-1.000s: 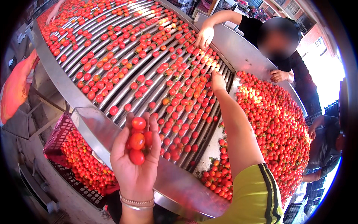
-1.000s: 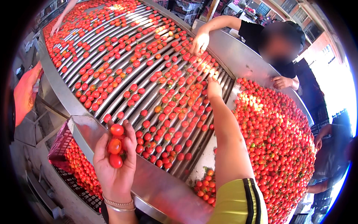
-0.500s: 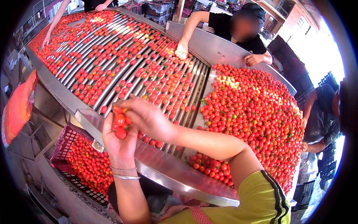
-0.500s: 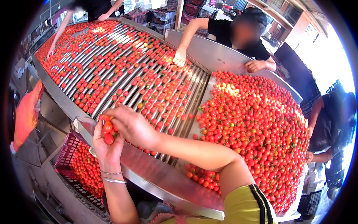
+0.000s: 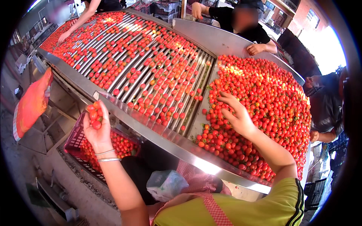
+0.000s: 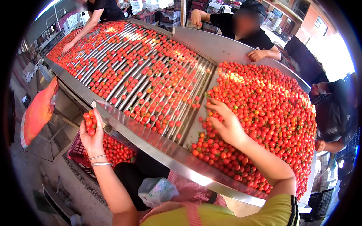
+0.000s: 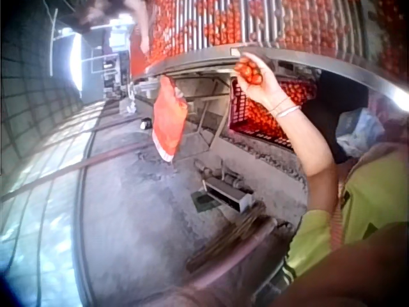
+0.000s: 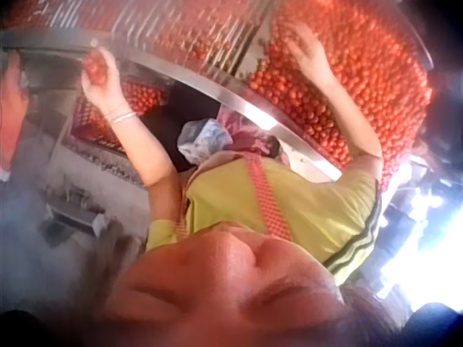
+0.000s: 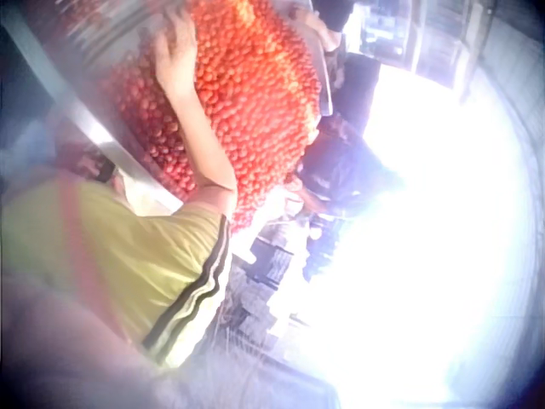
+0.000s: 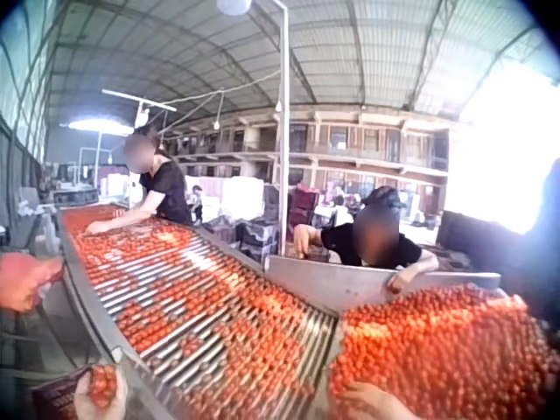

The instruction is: The person picks small red fruits from a moving conveyor belt by hand and places them into a red plastic crate.

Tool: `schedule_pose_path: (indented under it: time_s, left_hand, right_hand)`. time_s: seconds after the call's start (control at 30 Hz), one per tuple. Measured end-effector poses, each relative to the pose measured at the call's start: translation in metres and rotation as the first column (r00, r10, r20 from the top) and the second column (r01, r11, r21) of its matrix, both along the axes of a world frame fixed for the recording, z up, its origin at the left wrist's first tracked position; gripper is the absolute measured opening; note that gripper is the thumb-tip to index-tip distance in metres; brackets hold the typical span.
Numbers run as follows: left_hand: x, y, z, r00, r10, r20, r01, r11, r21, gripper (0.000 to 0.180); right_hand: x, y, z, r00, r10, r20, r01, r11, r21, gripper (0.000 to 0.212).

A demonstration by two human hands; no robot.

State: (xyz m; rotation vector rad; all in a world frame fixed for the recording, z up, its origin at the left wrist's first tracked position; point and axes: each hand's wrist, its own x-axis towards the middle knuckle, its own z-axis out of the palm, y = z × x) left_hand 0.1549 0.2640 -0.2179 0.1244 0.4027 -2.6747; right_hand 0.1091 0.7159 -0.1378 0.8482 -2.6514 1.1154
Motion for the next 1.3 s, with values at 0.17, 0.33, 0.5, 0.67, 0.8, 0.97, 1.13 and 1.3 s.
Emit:
schedule_pose_path:
  time_s: [0.17,0.33,0.5,0.67,0.8,0.97,1.13,1.3]
  left_hand:
    - [0.064,-0.020,-0.052,0.946,0.123,0.300,-0.068,0.980,-0.186,0.026]
    - [0.122,-0.071,-0.149,0.789,0.154,0.594,-0.012,0.972,-0.236,0.025]
    - [0.110,-0.073,-0.149,0.589,0.257,0.766,0.273,0.829,-0.488,0.042]
    - [0.024,-0.003,-0.047,0.503,0.822,0.267,0.216,0.180,-0.960,0.057]
    - [-0.075,0.085,0.030,0.829,0.537,-0.154,0.258,-0.613,-0.747,0.033]
    - [-0.176,0.149,-0.004,0.984,0.172,0.047,0.174,-0.984,-0.037,0.029]
    - [-0.208,0.154,-0.064,0.944,0.287,0.161,0.193,-0.880,0.433,0.034]
    - [-0.215,0.159,-0.105,0.907,0.368,0.205,0.241,-0.853,0.463,0.019]
  right_hand:
    - [0.074,0.101,-0.012,0.933,-0.322,0.158,0.314,0.947,0.073,0.032]
    - [0.116,0.124,-0.010,0.874,-0.440,0.208,0.441,0.896,0.040,0.030]
    - [0.119,0.114,0.005,0.891,-0.422,0.170,0.411,0.907,0.094,0.031]
    - [0.121,0.122,0.004,0.874,-0.416,0.250,0.434,0.901,-0.022,0.032]
    - [0.121,0.125,0.006,0.889,-0.398,0.227,0.403,0.915,0.028,0.033]
    - [0.120,0.142,0.012,0.870,-0.425,0.249,0.433,0.901,0.025,0.033]
    - [0.117,0.150,0.019,0.848,-0.493,0.196,0.489,0.869,0.070,0.032]
    - [0.117,0.161,0.010,0.833,-0.502,0.233,0.505,0.862,0.050,0.033]
